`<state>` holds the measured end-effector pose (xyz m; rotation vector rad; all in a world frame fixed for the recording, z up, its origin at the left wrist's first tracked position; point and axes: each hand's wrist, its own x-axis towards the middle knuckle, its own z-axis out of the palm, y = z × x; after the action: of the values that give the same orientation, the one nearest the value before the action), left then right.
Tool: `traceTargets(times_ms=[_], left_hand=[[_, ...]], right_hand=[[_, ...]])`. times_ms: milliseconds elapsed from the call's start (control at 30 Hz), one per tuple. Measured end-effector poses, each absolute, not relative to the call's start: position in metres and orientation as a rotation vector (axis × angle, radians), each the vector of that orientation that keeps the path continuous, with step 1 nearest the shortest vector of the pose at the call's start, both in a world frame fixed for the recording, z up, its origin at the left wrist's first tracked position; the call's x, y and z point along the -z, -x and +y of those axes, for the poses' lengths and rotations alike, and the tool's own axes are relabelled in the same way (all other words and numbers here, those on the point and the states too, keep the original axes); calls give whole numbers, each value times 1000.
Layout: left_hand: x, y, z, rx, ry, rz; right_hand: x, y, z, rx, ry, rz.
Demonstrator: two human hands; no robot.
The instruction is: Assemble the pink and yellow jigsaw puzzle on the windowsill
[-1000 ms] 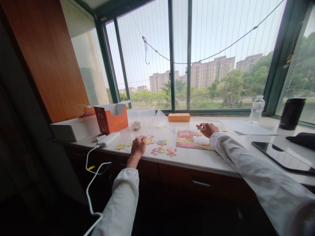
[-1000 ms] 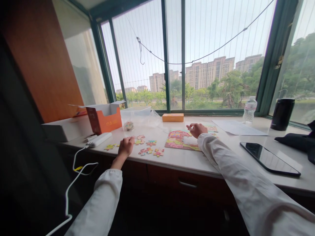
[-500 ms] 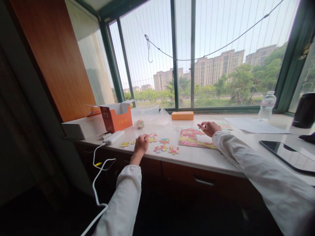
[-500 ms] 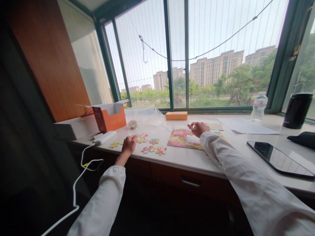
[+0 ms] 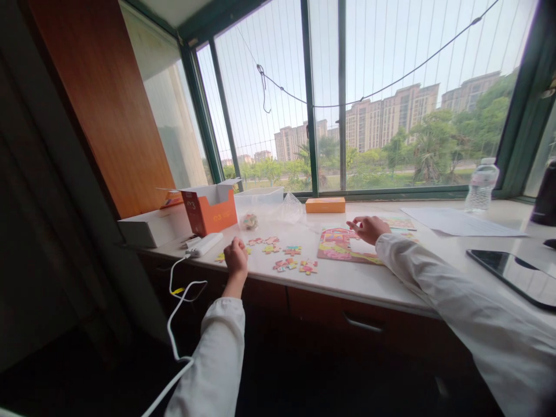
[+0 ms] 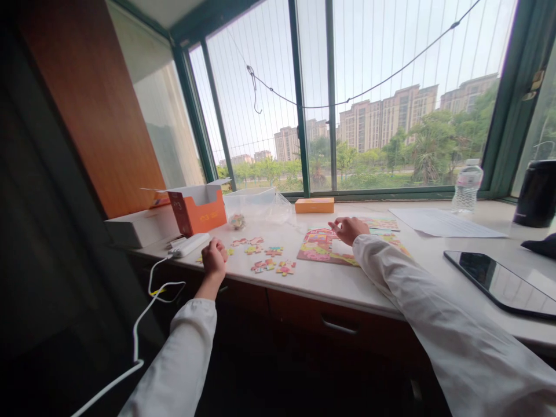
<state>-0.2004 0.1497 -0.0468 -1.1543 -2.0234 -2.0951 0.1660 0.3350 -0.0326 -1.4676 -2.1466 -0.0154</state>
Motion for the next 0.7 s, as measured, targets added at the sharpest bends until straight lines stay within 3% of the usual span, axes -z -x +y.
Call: traceTargets(times_ms=[167,300,400,700], left_hand=[[49,195,145,2110,1135,-1924],[49,180,142,1390,1664,-2014],[49,171,139,1110,1828,-2060],[51,172,136,1194,1817,-2092]], right_hand=[[30,-164,330,14,1451,-2159],[30,-161,328,-11,1434,-2185],[33,-160,329,2,1433,-2197],[41,-166,336,25,1431,-2197]])
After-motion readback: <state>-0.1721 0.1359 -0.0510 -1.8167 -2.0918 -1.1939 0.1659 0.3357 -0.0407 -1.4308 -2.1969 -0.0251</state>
